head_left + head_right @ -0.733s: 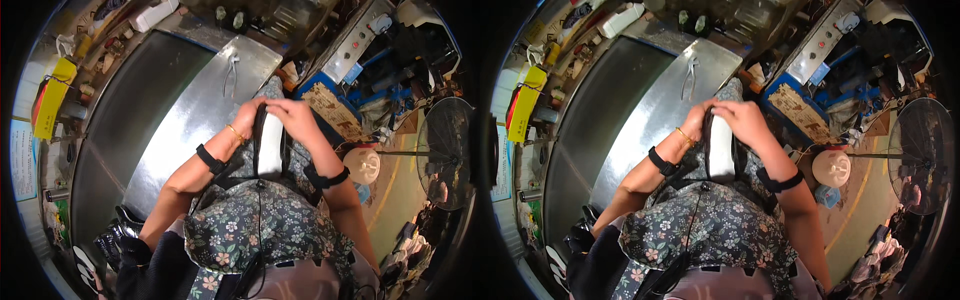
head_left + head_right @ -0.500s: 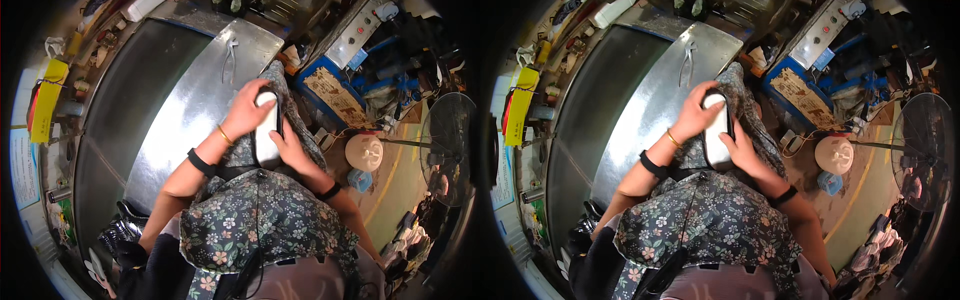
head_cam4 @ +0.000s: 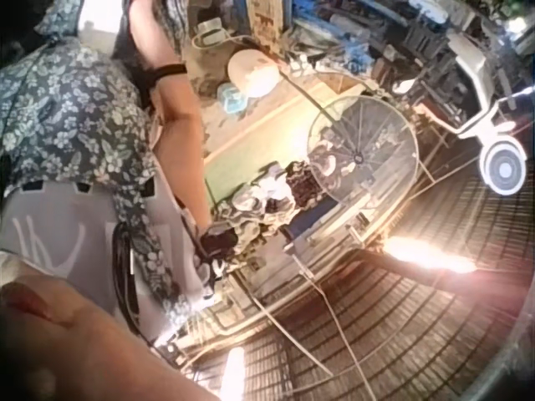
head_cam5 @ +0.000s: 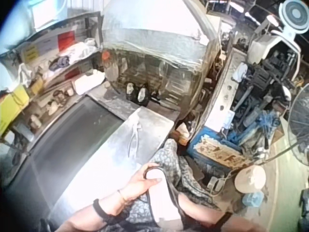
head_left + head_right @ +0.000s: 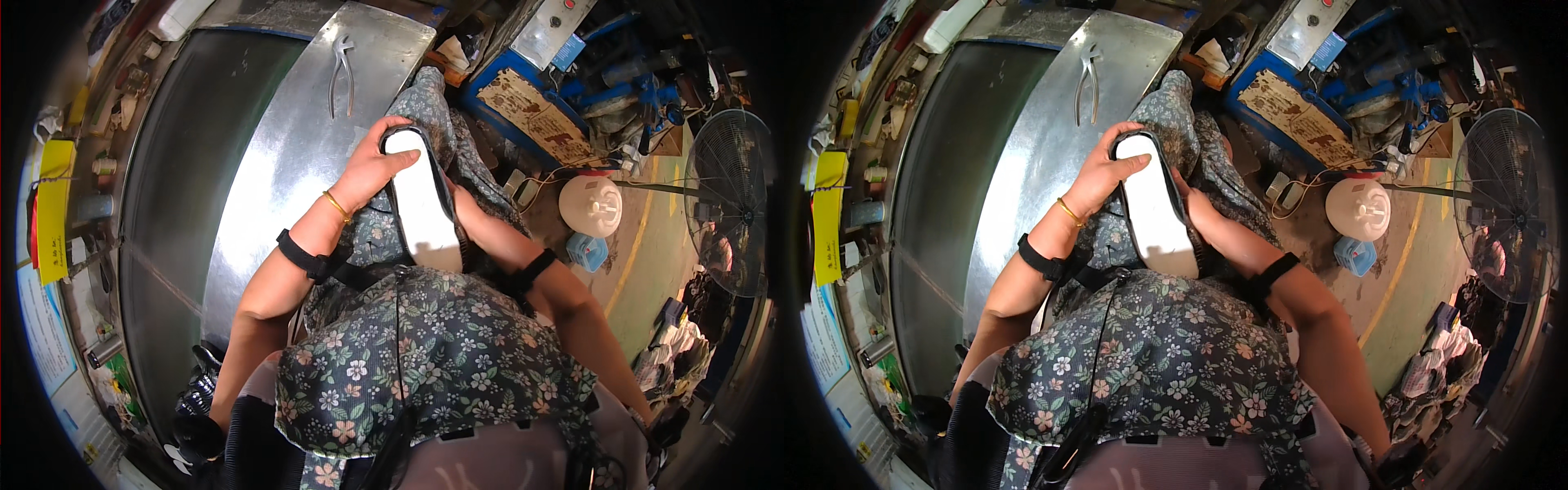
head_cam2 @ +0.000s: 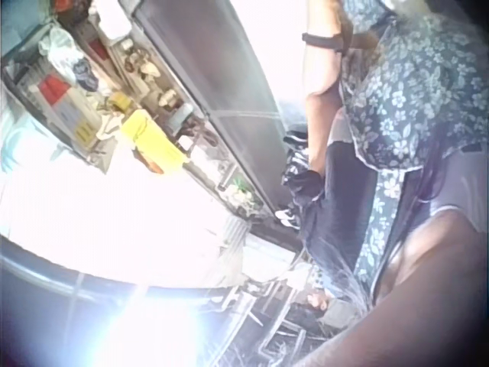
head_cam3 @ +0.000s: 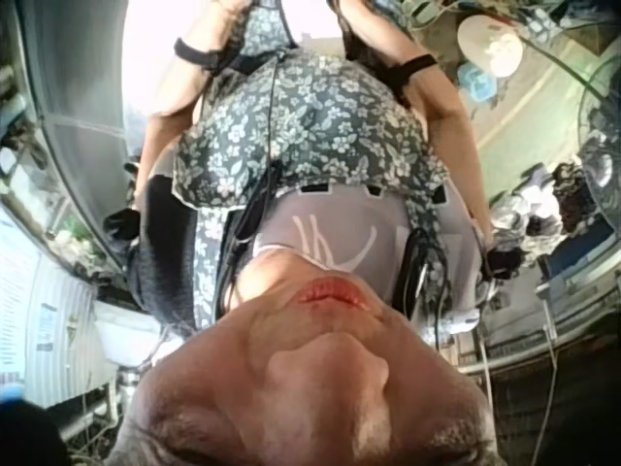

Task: Manually attaching and inspecting shoe soles and components on a factory assembly line.

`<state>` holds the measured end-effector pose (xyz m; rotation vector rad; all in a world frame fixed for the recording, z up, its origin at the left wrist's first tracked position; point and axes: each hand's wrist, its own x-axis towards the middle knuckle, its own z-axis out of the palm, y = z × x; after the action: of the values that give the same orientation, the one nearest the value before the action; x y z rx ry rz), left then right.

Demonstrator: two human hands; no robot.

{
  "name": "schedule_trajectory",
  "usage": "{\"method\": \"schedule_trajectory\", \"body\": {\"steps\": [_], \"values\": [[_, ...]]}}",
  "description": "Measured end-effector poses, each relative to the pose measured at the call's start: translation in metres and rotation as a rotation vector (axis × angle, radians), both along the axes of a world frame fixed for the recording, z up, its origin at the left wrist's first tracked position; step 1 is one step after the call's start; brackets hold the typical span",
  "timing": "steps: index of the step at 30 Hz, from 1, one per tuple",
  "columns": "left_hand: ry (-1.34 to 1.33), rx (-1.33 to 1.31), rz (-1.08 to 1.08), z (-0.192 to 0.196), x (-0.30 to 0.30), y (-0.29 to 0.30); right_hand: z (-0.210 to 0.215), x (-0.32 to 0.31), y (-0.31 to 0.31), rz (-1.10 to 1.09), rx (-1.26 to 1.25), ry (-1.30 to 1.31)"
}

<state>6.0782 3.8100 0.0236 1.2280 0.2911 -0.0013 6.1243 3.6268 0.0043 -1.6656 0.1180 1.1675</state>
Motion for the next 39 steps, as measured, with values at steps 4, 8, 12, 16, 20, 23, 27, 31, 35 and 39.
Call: {"method": "schedule_trajectory", "body": {"steps": [4,8,12,16,20,23,27,31,35,39], "values": [[0.018,0.119,-0.078,0.0,0.004,0.005,0.005,0.001,-0.002,0.258,-0.021,-0.209],[-0.002,0.132,-0.113,-0.005,0.012,0.009,0.013,0.006,0.004,0.461,-0.151,-0.763],[0.033,0.165,-0.14,-0.005,0.018,0.013,0.039,0.0,0.027,0.592,-0.487,-1.319],[0.016,0.194,-0.137,-0.012,0.011,0.014,0.037,0.008,0.004,0.527,-0.176,-0.596],[-0.049,-0.465,-0.061,-0.004,0.016,0.022,-0.005,-0.001,-0.009,0.199,0.382,-0.483],[0.237,0.002,0.427,-0.022,0.006,0.0,0.015,0.009,0.026,0.067,0.404,-0.348],[0.524,1.154,0.118,0.045,-0.009,-0.002,0.021,-0.013,0.051,0.266,-0.024,-0.745],[0.435,1.045,-0.112,0.053,-0.037,0.014,0.005,-0.011,0.053,0.137,0.323,-0.603],[0.129,0.806,0.204,-0.003,-0.076,-0.02,-0.007,-0.029,0.044,0.169,0.216,-0.887],[0.197,0.094,0.246,-0.005,-0.06,-0.011,-0.001,-0.02,0.038,0.228,0.222,-0.881]]}}
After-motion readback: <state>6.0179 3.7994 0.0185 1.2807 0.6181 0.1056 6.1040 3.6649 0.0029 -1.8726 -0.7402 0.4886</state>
